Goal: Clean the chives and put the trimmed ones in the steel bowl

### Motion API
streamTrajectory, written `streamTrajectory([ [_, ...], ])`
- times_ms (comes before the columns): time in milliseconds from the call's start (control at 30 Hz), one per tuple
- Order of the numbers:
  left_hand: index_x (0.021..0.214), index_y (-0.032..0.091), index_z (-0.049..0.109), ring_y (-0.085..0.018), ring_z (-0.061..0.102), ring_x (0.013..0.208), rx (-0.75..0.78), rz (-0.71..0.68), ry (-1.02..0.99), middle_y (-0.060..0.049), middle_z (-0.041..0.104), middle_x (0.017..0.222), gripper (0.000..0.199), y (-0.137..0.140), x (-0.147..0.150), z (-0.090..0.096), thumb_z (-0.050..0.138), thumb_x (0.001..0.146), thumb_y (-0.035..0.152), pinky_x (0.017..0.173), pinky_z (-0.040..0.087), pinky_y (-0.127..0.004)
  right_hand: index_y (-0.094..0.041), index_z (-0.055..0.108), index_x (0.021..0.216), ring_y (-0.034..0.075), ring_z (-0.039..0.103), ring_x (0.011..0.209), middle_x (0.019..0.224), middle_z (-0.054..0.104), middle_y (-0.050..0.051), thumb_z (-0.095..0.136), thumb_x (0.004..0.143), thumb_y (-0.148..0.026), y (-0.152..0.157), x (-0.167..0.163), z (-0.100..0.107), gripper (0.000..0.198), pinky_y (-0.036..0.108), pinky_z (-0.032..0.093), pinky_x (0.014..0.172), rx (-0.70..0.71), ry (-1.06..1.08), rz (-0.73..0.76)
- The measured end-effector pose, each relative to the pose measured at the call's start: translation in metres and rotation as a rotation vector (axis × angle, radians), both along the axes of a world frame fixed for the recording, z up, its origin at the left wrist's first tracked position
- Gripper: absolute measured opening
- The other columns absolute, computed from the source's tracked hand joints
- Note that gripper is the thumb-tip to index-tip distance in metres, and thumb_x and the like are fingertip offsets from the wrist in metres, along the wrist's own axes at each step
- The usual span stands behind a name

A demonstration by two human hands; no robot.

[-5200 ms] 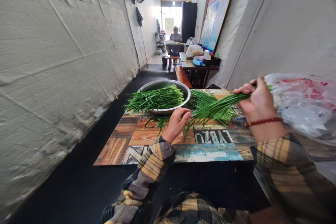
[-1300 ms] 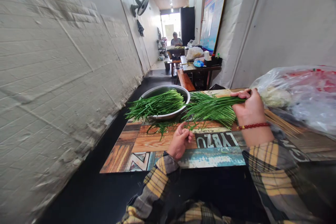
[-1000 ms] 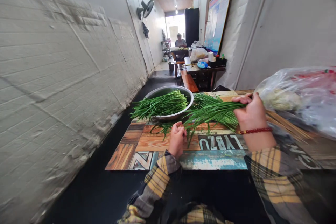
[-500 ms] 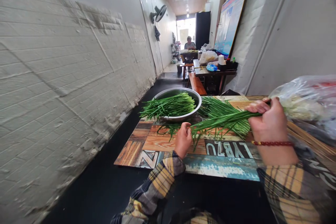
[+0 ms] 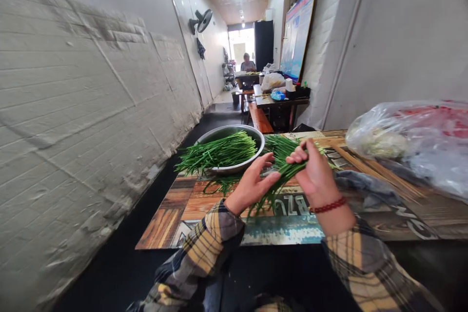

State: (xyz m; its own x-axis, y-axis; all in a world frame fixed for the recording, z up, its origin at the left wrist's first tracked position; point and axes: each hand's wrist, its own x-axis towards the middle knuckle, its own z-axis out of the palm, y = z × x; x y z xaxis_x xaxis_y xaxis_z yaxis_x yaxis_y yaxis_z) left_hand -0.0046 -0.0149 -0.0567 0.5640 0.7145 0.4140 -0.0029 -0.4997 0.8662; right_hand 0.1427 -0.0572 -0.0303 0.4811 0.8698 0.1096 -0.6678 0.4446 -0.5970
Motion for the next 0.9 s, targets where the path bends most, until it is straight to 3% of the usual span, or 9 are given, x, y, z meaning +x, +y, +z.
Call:
streamTrajectory([
  [100, 0.120, 0.017, 0.059, -0.025, 0.058, 0.103, 0.006, -0.134, 0.040, -0.009, 0.064, 0.114, 0.054, -0.001, 0.015, 0.006, 0.075, 0.069, 0.026, 0.093, 0.044, -0.035, -0.020, 0.045, 0.069, 0.005, 0.041, 0.048, 0.054, 0.035, -0.011, 0.066, 0.081, -0.041, 0.005, -0.015, -0.002, 0.032, 0.020, 0.047, 0.053, 0.009, -0.005, -0.034],
  [233, 0.087, 0.016, 0.065, -0.016, 0.053, 0.072, 0.114, -0.134, 0.202, -0.003, 0.063, 0.080, 0.013, 0.006, 0.020, 0.002, 0.063, 0.079, 0.027, 0.073, 0.044, -0.027, -0.021, 0.054, 0.076, 0.008, 0.053, 0.055, 0.056, 0.043, -0.010, 0.070, 0.076, -0.044, 0.005, -0.011, -0.007, 0.028, 0.024, 0.052, 0.063, -0.001, -0.034, -0.001],
  [300, 0.074, 0.017, 0.061, -0.013, 0.046, 0.063, 0.192, -0.115, 0.267, -0.001, 0.058, 0.069, 0.012, 0.013, 0.016, 0.006, 0.059, 0.081, 0.027, 0.067, 0.041, -0.025, -0.021, 0.060, 0.087, 0.012, 0.060, 0.066, 0.066, 0.056, -0.005, 0.066, 0.078, -0.048, 0.000, -0.001, -0.019, 0.029, 0.027, 0.054, 0.066, -0.020, -0.135, 0.026],
  [400, 0.070, 0.019, 0.058, -0.014, 0.045, 0.061, 0.283, -0.055, 0.292, 0.000, 0.057, 0.066, 0.014, 0.030, 0.004, 0.025, 0.062, 0.079, 0.029, 0.065, 0.040, -0.025, -0.023, 0.063, 0.101, 0.017, 0.064, 0.082, 0.091, 0.067, 0.002, 0.061, 0.080, -0.052, -0.008, 0.017, -0.057, 0.035, 0.031, 0.054, 0.072, -0.101, -0.355, 0.014],
  [500, 0.073, 0.020, 0.057, -0.018, 0.053, 0.068, 0.389, 0.139, 0.381, -0.003, 0.058, 0.068, 0.016, 0.060, -0.010, 0.053, 0.065, 0.077, 0.033, 0.072, 0.042, -0.027, -0.022, 0.063, 0.107, 0.021, 0.066, 0.086, 0.090, 0.069, 0.005, 0.060, 0.080, -0.052, -0.016, 0.033, -0.112, 0.041, 0.031, 0.054, 0.069, -0.347, -0.623, -0.034],
  [567, 0.084, 0.019, 0.058, -0.021, 0.060, 0.081, 0.494, 0.291, 0.608, -0.007, 0.063, 0.080, 0.016, 0.086, -0.018, 0.069, 0.059, 0.083, 0.034, 0.079, 0.043, -0.029, -0.021, 0.065, 0.101, 0.024, 0.067, 0.077, 0.081, 0.070, 0.006, 0.059, 0.077, -0.054, -0.021, 0.038, -0.146, 0.041, 0.034, 0.054, 0.062, -0.497, -0.762, -0.020],
  [633, 0.097, 0.017, 0.056, -0.025, 0.062, 0.092, 0.572, 0.411, 0.855, -0.011, 0.065, 0.092, 0.019, 0.115, -0.023, 0.078, 0.050, 0.089, 0.033, 0.083, 0.043, -0.032, -0.022, 0.065, 0.098, 0.025, 0.068, 0.076, 0.081, 0.071, 0.006, 0.054, 0.079, -0.054, -0.025, 0.040, -0.171, 0.040, 0.037, 0.055, 0.066, -0.546, -0.863, -0.028],
  [733, 0.107, 0.016, 0.055, -0.027, 0.062, 0.099, 0.608, 0.503, 1.041, -0.014, 0.065, 0.100, 0.026, 0.156, -0.029, 0.072, 0.046, 0.091, 0.035, 0.085, 0.043, -0.034, -0.024, 0.067, 0.101, 0.027, 0.069, 0.085, 0.091, 0.073, 0.007, 0.053, 0.078, -0.053, -0.029, 0.039, -0.188, 0.040, 0.039, 0.055, 0.075, -0.572, -1.039, -0.084],
  [900, 0.126, 0.018, 0.049, -0.028, 0.057, 0.111, 0.579, 0.562, 1.203, -0.017, 0.060, 0.118, 0.042, 0.204, -0.039, 0.022, 0.050, 0.089, 0.038, 0.093, 0.041, -0.037, -0.027, 0.070, 0.098, 0.027, 0.069, 0.086, 0.092, 0.074, 0.006, 0.051, 0.080, -0.053, -0.028, 0.037, -0.191, 0.037, 0.038, 0.056, 0.075, -0.553, -1.240, -0.125],
])
